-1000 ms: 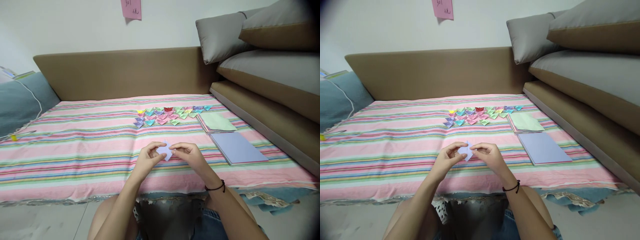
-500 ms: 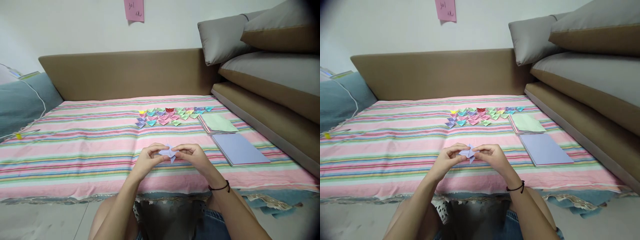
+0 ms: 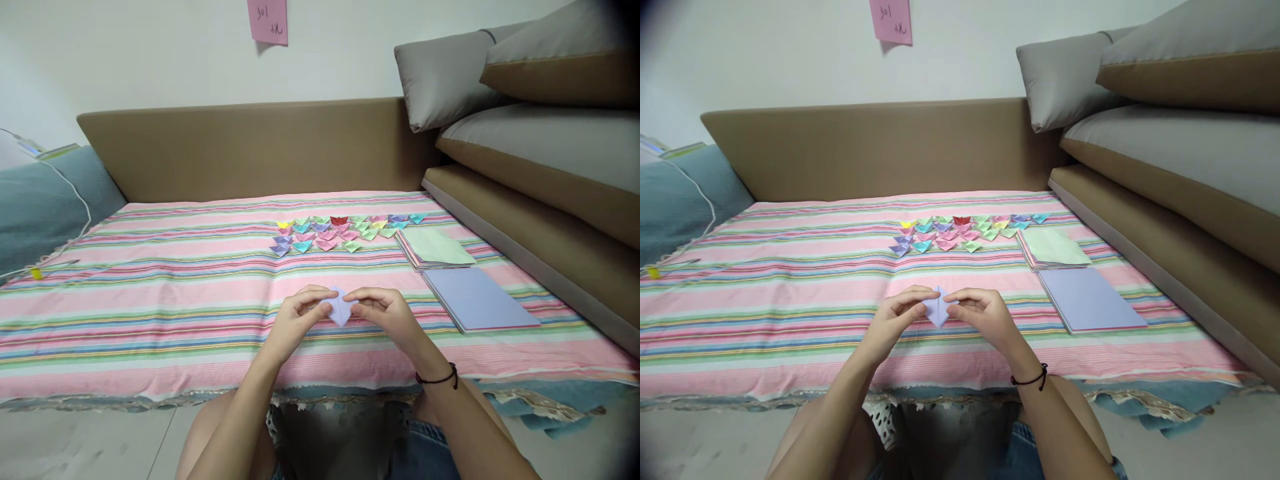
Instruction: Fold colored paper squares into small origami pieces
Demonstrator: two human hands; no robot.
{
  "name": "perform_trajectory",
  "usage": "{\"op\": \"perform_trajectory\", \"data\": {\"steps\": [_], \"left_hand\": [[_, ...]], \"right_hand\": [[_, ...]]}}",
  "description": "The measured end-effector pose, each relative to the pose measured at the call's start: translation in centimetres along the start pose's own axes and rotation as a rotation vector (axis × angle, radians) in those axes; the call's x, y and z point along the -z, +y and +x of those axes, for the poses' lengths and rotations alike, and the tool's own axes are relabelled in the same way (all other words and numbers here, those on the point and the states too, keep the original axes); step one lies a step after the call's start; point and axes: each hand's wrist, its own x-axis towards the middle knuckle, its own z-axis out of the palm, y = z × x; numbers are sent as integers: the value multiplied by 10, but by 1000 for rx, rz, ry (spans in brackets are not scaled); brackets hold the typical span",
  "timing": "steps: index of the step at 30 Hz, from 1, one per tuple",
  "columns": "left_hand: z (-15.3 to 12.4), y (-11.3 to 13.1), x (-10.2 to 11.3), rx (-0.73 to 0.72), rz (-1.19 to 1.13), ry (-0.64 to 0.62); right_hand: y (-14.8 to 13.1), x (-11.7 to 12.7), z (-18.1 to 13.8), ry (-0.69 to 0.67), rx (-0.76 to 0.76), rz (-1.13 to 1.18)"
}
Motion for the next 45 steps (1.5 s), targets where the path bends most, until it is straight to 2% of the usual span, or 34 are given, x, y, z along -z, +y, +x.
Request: {"op": "perform_trajectory", "data": {"steps": [3,7,11,24,30,32,37,42,45], "left_hand": [[1,-6,-2,-28,-53,62],[1,-9,-7,4,-185,88],[0,-4,-9,24,-89,121],[-1,-15,-17,5,2,34],[1,-19,-20,50,-140,233],[1,-18,-20,66,-161,260],[0,-13,-18,37,-143,121],[-2,-12,-18,-10,141,-38],[-1,-14,-17,-9,187,12]], "right_hand": [[3,-2,0,50,19,-25],[3,-5,0,137,53,-52],[2,-5,1,160,60,-66],[5,-15,0,200,52,-21],[10,-24,0,134,21,46],[12,-24,1,135,10,37],[11,-18,3,295,-6,75],[9,-15,3,343,17,64],[6,-15,3,320,75,32]]}}
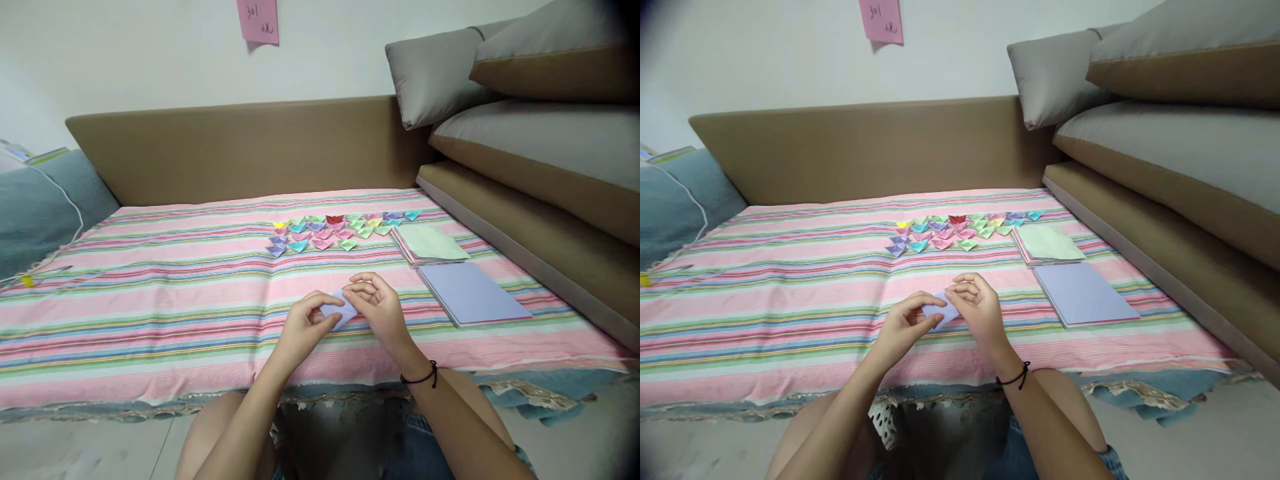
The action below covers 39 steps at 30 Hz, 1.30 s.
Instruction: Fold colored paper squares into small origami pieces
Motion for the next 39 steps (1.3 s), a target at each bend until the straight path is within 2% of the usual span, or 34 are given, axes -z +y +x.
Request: {"op": "perform_trajectory", "data": {"steps": [4,6,8,14,19,23,29,33,39], "left_hand": [[2,0,4,35,-57,212],[2,2,7,56,-77,236],[1,4,10,63,-113,201],[-3,7,16,8,-223,-73],[-3,5,19,-18,-227,-91],[-2,6,20,18,-221,-112],[-2,8,16,-36,-174,-49],[-4,7,10,-71,-189,-57],[-3,8,0,-135,-83,192]], "right_hand": [[-4,4,-1,-173,49,-46],[-4,7,-1,-262,26,-79],[-2,8,-1,-292,16,-104],[0,11,1,-235,48,-65],[-2,12,0,-263,12,-21],[-3,10,0,-246,8,-33],[-3,9,0,-196,131,-133],[-3,9,0,-168,194,-185],[1,8,-1,-178,133,-122]]}}
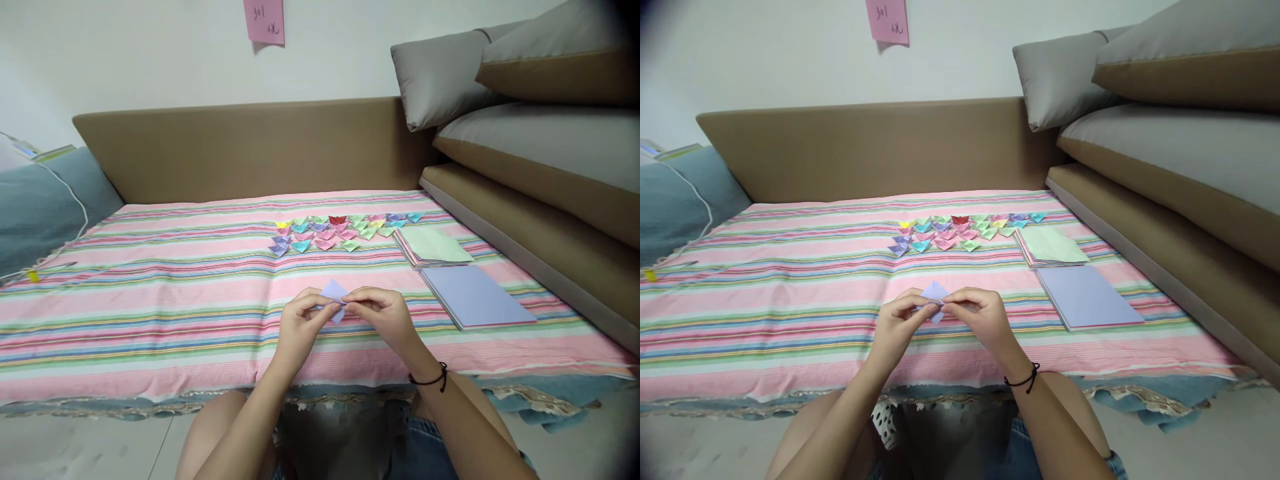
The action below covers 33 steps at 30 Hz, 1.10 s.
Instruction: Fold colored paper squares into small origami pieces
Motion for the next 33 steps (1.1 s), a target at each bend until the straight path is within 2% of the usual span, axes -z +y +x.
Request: {"op": "perform_trajectory", "data": {"steps": [3,9,15,23,30,33], "left_hand": [[0,1,-2,9,17,29],[0,-1,-1,17,0,-38],[0,-2,2,-34,72,-6],[0,-2,2,-33,-22,-17],[1,-1,4,-90,54,-43],[1,5,5,-58,10,-53]], "right_hand": [[1,0,0,20,-2,14],[-2,2,1,-2,145,-90],[4,-1,0,51,40,-22],[-2,3,1,-16,205,-170],[-3,5,1,-49,252,-217],[-5,6,1,-50,261,-219]]}}
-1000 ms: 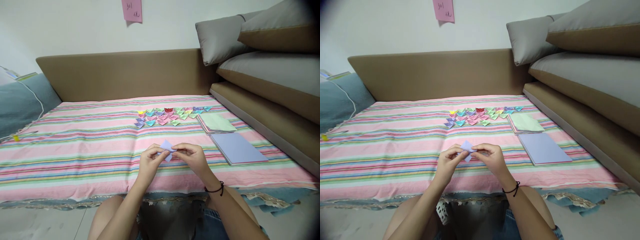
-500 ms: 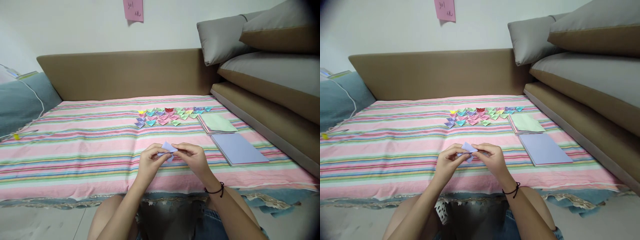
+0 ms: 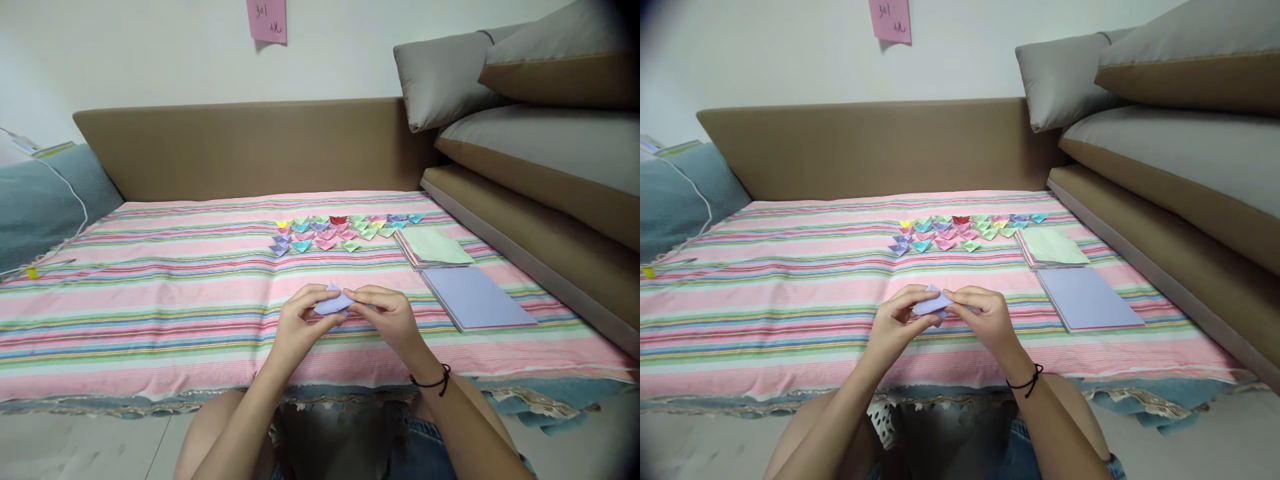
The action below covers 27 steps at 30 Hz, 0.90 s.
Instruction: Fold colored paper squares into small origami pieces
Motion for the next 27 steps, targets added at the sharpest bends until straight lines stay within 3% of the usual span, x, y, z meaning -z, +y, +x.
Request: {"op": "perform_trajectory", "data": {"steps": [6,15,27], "left_hand": [[1,1,5,157,-84,51],[1,-1,6,200,-50,54],[2,3,10,203,-8,-61]], "right_hand": [[-3,2,-1,-70,32,-39],[-1,1,-3,-142,55,-54],[-3,2,-3,-186,96,-76]]}}
